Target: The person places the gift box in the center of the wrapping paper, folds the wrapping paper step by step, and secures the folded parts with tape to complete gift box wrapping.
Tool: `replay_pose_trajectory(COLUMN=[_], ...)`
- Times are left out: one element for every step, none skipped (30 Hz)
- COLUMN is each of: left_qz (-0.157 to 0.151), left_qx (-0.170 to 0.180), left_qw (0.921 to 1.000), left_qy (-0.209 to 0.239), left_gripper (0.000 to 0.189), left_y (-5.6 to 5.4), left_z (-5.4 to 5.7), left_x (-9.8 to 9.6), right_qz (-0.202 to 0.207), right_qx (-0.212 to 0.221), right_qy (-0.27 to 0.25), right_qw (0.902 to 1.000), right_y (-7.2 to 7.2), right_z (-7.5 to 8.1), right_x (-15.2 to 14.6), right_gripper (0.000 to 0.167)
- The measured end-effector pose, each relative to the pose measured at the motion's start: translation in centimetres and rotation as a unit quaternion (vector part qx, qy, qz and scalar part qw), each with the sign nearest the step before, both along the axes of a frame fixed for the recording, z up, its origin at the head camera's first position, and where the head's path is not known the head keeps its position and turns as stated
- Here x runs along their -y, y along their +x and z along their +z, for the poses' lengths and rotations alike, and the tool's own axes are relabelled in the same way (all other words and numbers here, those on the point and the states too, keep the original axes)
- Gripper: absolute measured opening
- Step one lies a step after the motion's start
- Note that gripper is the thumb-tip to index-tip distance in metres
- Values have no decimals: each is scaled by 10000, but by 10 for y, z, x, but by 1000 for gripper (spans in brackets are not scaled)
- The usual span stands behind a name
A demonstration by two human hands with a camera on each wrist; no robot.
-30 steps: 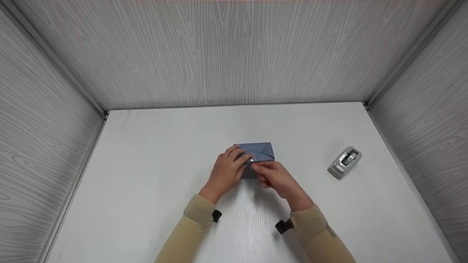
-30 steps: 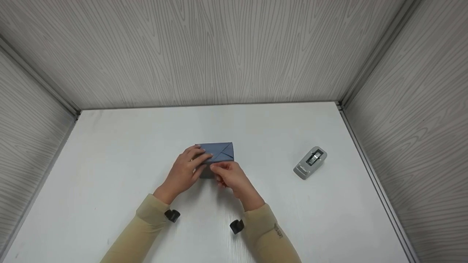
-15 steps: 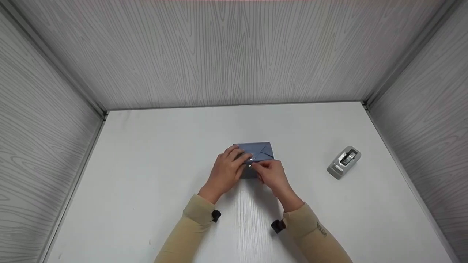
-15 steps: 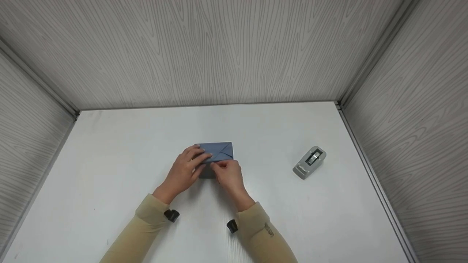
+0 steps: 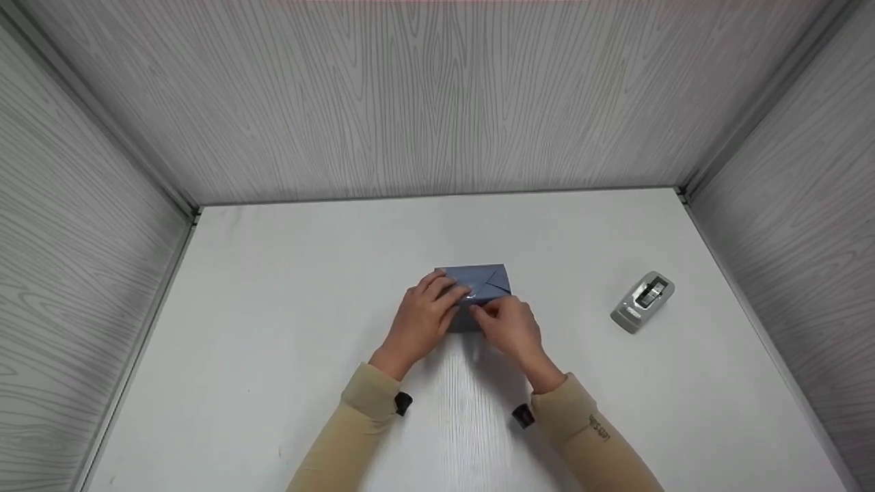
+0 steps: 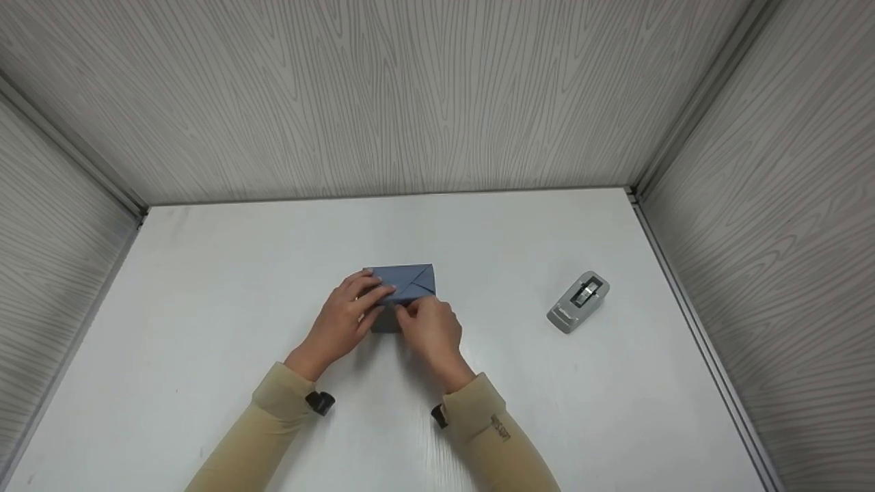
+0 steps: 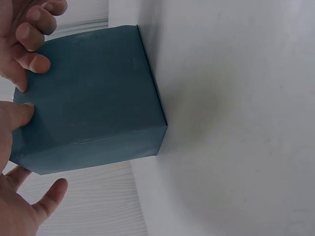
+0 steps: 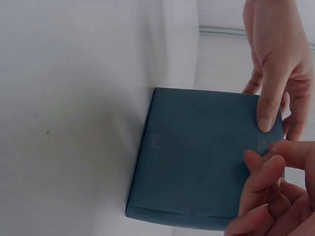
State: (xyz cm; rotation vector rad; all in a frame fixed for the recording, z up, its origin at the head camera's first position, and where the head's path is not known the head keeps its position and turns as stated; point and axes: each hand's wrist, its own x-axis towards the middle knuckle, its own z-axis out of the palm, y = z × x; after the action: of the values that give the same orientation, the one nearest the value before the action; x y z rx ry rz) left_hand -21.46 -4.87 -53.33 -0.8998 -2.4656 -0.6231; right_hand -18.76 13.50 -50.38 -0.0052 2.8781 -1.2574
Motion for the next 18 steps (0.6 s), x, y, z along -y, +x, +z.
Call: replay_pose_trajectory(left_qz=[-4, -8, -11, -6, -2, -6, -16, -26, -30, -32, -35, -31, -7, 14, 48, 81, 114, 168], left_qx=[14, 44, 82, 128, 174, 219, 258, 291, 310, 325, 336, 339, 346, 357, 386, 430, 488, 564], left_qw=[10000, 10000, 10000, 9999, 9998, 9997, 9996, 9995, 9994, 9992, 9991, 9989, 9988, 9985, 9981, 9974, 9963, 9949], left_qy=[10, 14, 24, 28, 43, 71, 104, 141, 179, 213, 263, 314, 347, 412, 482, 576, 696, 813], left_gripper=[33, 35, 36, 38, 40, 41, 42, 43, 44, 45, 45, 45, 46, 47, 48, 50, 52, 55], left_y=[0, 1, 1, 2, 3, 3, 4, 5, 6, 6, 7, 8, 9, 10, 11, 12, 13, 15], left_z=[0, 0, 0, -1, 0, 0, 0, 0, 0, 1, 1, 1, 0, 0, 0, -1, -1, -2], left_x=[0, 1, 2, 2, 3, 4, 5, 6, 7, 7, 8, 8, 8, 8, 8, 8, 8, 8], right_qz=[46, 104, 156, 204, 243, 266, 271, 270, 249, 225, 190, 148, 108, 71, 20, -35, -78, -112], right_qx=[34, 63, 90, 118, 140, 157, 172, 191, 207, 197, 180, 155, 103, 32, -44, -131, -231, -323], right_qy=[4, -8, -35, -76, -142, -217, -292, -366, -428, -477, -517, -543, -544, -527, -516, -523, -536, -557], right_qw=[10000, 9999, 9998, 9997, 9995, 9993, 9991, 9988, 9986, 9984, 9983, 9983, 9984, 9986, 9987, 9985, 9983, 9979], right_y=[0, 1, 2, 3, 5, 6, 8, 9, 10, 11, 12, 13, 13, 14, 14, 13, 13, 12], right_z=[0, 0, 0, 0, -1, -2, -3, -4, -6, -7, -8, -9, -10, -11, -13, -14, -16, -17], right_x=[-2, -3, -6, -9, -12, -15, -18, -22, -26, -29, -33, -36, -39, -42, -45, -47, -49, -50], right_gripper=[32, 32, 32, 31, 29, 27, 24, 22, 20, 18, 16, 14, 12, 11, 9, 7, 7, 9])
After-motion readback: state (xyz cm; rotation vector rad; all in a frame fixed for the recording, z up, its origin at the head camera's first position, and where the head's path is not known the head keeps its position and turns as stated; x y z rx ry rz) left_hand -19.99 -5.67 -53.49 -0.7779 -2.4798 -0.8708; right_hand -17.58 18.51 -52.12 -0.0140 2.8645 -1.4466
